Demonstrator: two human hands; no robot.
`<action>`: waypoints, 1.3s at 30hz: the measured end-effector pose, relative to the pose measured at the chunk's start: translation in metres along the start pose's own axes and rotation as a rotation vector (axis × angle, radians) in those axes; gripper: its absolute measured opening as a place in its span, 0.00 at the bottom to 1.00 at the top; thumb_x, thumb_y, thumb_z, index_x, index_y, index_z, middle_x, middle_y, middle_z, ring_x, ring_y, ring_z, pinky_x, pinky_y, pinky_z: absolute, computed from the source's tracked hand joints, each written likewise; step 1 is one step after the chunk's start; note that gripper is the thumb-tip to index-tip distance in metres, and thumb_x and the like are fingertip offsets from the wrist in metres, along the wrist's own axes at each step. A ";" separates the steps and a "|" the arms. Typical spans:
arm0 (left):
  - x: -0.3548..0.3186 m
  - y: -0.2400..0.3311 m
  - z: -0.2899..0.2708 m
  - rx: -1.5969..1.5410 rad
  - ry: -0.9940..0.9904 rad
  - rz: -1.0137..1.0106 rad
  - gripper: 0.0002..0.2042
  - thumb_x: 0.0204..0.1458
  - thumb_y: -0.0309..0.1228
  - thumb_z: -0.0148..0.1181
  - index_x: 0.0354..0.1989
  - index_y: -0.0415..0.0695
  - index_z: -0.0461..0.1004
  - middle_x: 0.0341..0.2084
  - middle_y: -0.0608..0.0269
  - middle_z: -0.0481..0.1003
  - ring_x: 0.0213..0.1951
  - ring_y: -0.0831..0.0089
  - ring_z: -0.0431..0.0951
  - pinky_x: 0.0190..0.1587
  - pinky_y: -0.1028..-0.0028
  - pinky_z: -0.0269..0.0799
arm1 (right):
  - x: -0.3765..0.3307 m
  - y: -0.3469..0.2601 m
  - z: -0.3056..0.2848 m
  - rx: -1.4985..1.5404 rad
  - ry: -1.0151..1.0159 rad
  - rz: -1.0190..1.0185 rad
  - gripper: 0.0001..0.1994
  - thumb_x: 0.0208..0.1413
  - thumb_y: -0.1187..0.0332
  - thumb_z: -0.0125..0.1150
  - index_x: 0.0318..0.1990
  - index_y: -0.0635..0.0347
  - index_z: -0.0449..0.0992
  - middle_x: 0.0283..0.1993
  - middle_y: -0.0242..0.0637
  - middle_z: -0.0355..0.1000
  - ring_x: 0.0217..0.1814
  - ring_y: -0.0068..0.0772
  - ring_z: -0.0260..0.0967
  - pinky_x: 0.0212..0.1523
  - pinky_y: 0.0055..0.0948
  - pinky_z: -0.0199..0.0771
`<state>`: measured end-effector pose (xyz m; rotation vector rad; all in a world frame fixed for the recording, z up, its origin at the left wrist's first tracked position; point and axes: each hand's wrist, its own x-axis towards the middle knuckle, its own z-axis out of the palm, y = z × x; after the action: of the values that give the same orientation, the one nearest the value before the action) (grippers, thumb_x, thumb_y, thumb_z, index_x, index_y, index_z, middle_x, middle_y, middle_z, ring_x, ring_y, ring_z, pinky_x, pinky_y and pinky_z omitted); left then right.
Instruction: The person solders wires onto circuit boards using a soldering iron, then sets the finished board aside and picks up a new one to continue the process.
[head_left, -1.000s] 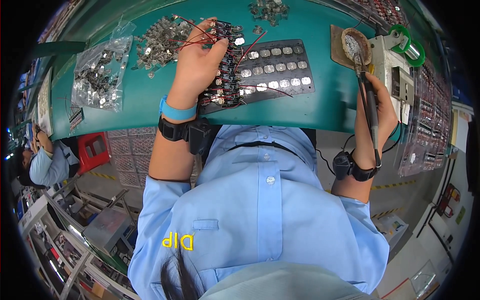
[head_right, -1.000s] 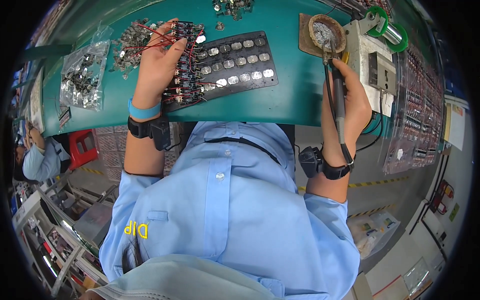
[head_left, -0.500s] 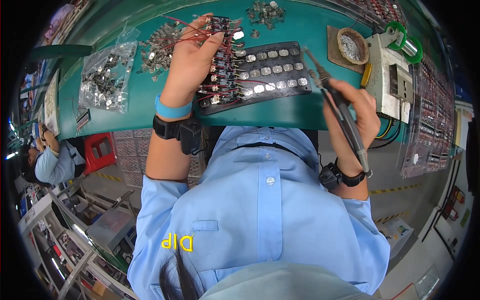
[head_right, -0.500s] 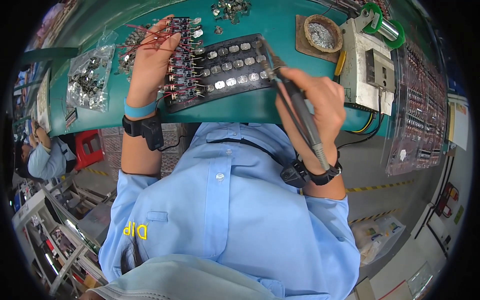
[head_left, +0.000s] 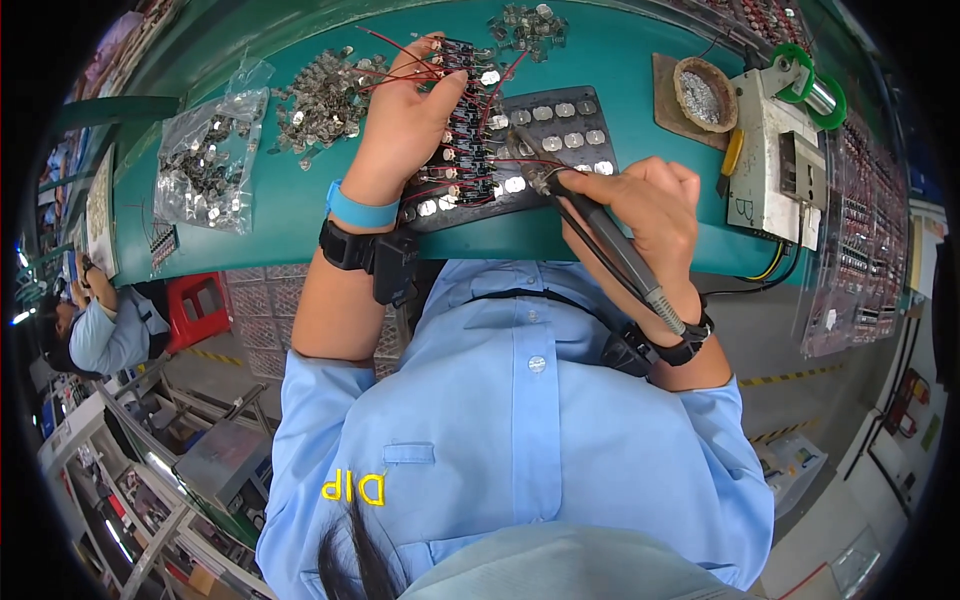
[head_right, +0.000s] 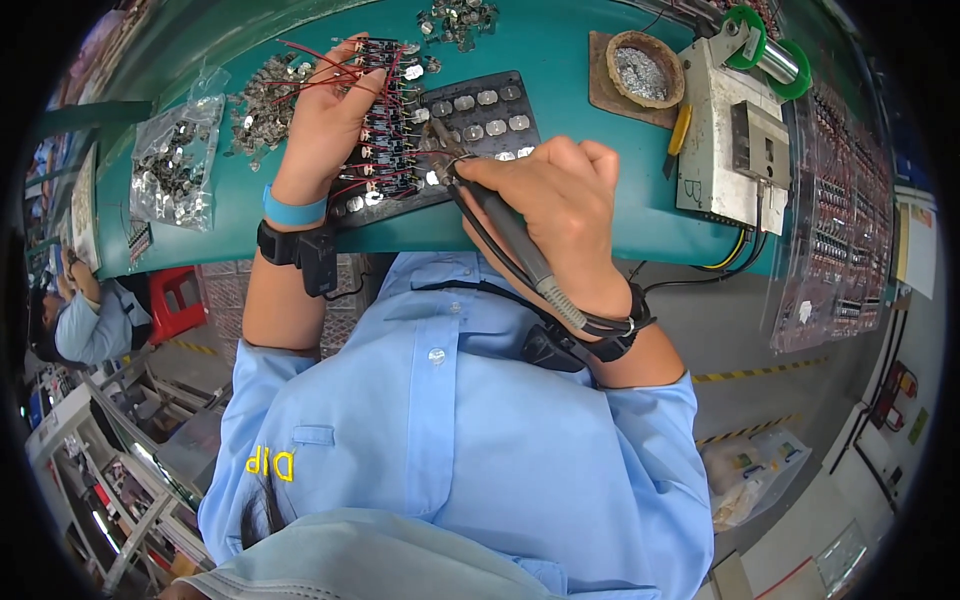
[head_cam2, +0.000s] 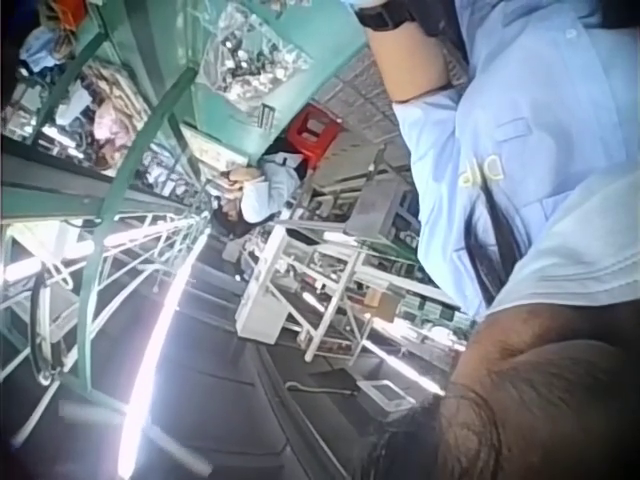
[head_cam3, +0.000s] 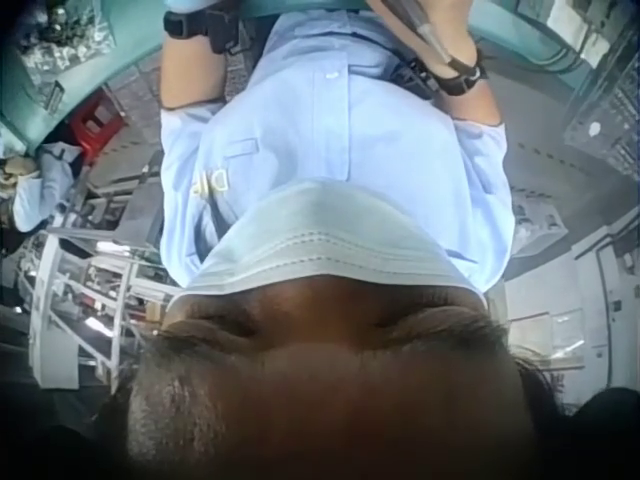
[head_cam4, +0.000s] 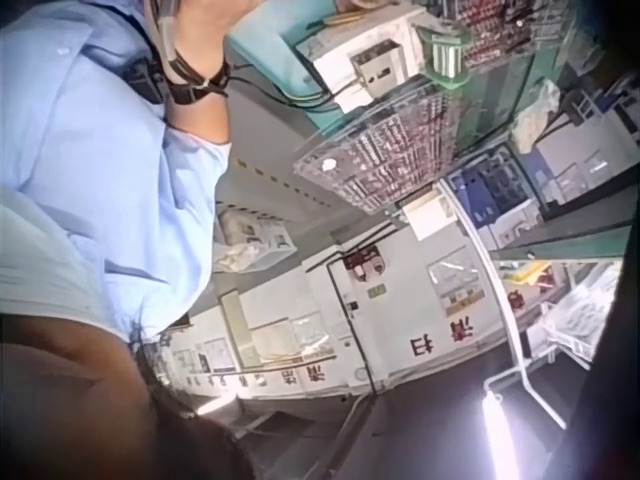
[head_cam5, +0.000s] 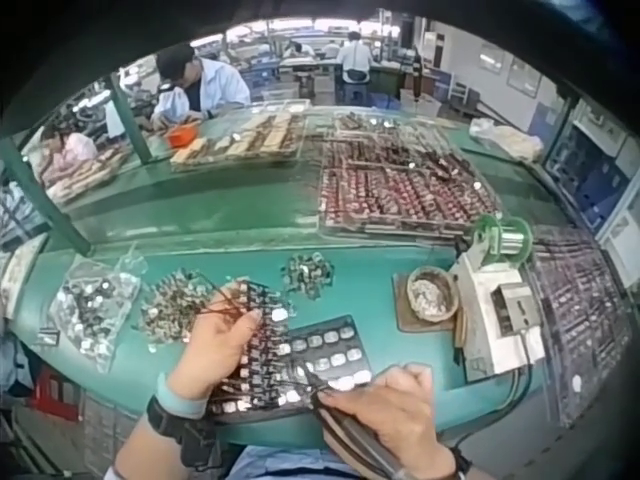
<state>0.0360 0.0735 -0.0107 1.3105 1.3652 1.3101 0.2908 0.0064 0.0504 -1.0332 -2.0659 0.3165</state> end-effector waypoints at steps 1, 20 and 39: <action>0.001 -0.002 -0.001 0.040 -0.004 0.018 0.20 0.61 0.34 0.64 0.57 0.34 0.74 0.42 0.64 0.80 0.28 0.83 0.75 0.29 0.75 0.71 | 0.002 -0.001 0.001 0.005 -0.005 -0.006 0.17 0.38 0.77 0.77 0.40 0.53 0.87 0.29 0.24 0.78 0.32 0.26 0.68 0.47 0.30 0.58; 0.005 -0.009 -0.009 0.248 -0.088 -0.033 0.18 0.60 0.39 0.65 0.42 0.32 0.81 0.58 0.55 0.76 0.28 0.70 0.83 0.32 0.67 0.77 | 0.007 0.000 0.012 0.008 -0.036 -0.025 0.17 0.38 0.77 0.77 0.40 0.54 0.87 0.28 0.23 0.76 0.32 0.27 0.67 0.47 0.30 0.59; 0.000 0.003 -0.002 0.166 -0.014 -0.097 0.23 0.60 0.37 0.65 0.61 0.39 0.72 0.30 0.61 0.82 0.23 0.77 0.79 0.27 0.72 0.75 | 0.022 -0.015 0.016 -0.104 -0.061 -0.128 0.14 0.39 0.74 0.77 0.37 0.50 0.85 0.29 0.22 0.76 0.34 0.27 0.68 0.43 0.30 0.58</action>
<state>0.0347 0.0727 -0.0077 1.3429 1.5349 1.1409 0.2631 0.0155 0.0594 -0.9571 -2.2120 0.1783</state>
